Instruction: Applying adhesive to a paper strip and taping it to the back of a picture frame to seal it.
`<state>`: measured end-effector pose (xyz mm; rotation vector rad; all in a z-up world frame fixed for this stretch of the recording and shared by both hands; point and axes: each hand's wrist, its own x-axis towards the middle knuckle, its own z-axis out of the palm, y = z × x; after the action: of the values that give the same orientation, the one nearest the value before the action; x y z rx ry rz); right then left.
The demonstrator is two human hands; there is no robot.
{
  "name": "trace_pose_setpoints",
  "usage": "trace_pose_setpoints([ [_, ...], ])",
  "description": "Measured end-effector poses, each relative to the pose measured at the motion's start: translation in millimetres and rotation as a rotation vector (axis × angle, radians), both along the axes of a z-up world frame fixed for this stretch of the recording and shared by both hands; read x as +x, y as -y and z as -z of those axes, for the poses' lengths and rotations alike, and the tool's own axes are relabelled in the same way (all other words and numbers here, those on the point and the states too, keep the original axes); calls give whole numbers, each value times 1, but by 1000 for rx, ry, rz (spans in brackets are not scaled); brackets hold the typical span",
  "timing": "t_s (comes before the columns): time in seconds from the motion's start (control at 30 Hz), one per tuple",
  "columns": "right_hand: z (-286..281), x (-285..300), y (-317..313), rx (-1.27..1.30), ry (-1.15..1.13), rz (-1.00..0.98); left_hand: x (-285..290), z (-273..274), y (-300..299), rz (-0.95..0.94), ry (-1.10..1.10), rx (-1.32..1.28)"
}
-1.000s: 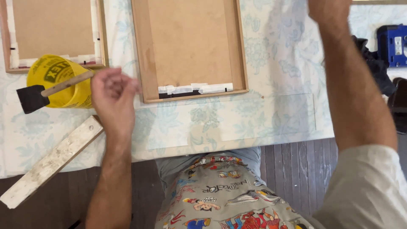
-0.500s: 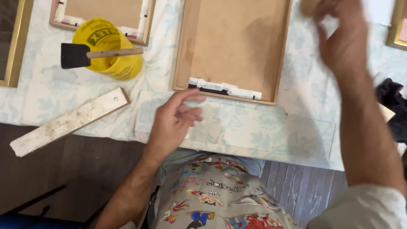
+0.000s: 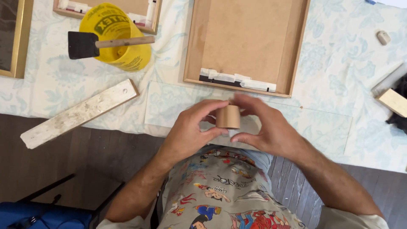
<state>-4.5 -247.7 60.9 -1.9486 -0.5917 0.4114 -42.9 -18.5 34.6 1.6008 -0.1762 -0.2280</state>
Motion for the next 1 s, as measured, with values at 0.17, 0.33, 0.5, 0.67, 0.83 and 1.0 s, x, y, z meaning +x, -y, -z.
trace_pose_setpoints([
  [0.17,14,16,-15,-5,73,27,21,5,-23,42,111,-41],
  [0.33,24,52,-44,52,87,78,60,29,-54,-79,179,95],
  [0.5,41,67,-57,148,91,55,73,37,-65,-138,309,412],
  [0.67,43,65,-50,145,31,86,71,48,-69,-181,348,423],
  [0.83,49,65,-43,160,-23,108,75,54,-68,-175,319,415],
  [1.0,42,65,-42,102,-107,104,77,54,-71,-139,377,408],
])
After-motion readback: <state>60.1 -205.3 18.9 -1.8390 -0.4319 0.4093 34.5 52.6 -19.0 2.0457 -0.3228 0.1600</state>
